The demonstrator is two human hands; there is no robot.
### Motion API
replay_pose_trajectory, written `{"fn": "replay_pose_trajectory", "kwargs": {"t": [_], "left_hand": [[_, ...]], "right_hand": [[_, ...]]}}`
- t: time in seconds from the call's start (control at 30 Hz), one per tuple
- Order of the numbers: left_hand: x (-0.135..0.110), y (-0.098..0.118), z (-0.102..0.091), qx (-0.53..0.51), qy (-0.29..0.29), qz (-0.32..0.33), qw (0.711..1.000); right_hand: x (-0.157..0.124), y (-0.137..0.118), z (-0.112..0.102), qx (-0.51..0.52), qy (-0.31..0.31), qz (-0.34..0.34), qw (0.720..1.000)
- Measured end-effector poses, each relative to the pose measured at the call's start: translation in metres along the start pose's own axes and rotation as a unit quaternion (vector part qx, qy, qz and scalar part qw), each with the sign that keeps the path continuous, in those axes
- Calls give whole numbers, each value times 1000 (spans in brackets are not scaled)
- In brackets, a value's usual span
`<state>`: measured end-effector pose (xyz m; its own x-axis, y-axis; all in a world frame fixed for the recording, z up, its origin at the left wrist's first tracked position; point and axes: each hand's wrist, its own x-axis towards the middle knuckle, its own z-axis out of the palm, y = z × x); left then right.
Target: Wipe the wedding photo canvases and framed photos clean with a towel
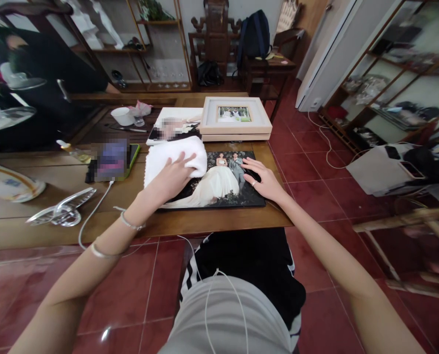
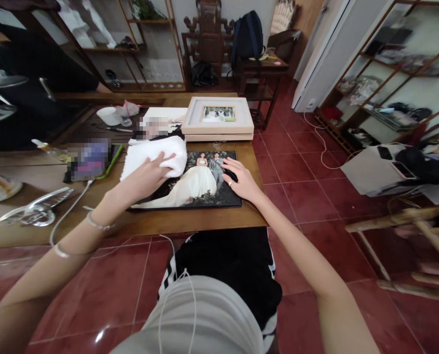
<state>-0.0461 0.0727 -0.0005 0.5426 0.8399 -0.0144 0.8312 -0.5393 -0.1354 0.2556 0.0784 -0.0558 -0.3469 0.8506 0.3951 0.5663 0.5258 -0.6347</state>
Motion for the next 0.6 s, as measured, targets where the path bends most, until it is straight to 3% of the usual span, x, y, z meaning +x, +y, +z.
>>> {"fn": "replay_pose_trajectory", "kwargs": {"t": [0.17,0.27,0.4,0.6], "left_hand": [[-50,51,-14,-16,-34,62,997],[-76,67,-22,-42,-49,125,990],[-77,52,-27,-83,-51,180,979],[-20,6,-22,-124,-71,85,986]], "right_hand": [[0,3,2,-4,5,-10,1000],[0,4,3,-2,7,-11,1000],[0,4,3,4,8,-9,1000],[0,1,1,6,3,-4,1000]]}}
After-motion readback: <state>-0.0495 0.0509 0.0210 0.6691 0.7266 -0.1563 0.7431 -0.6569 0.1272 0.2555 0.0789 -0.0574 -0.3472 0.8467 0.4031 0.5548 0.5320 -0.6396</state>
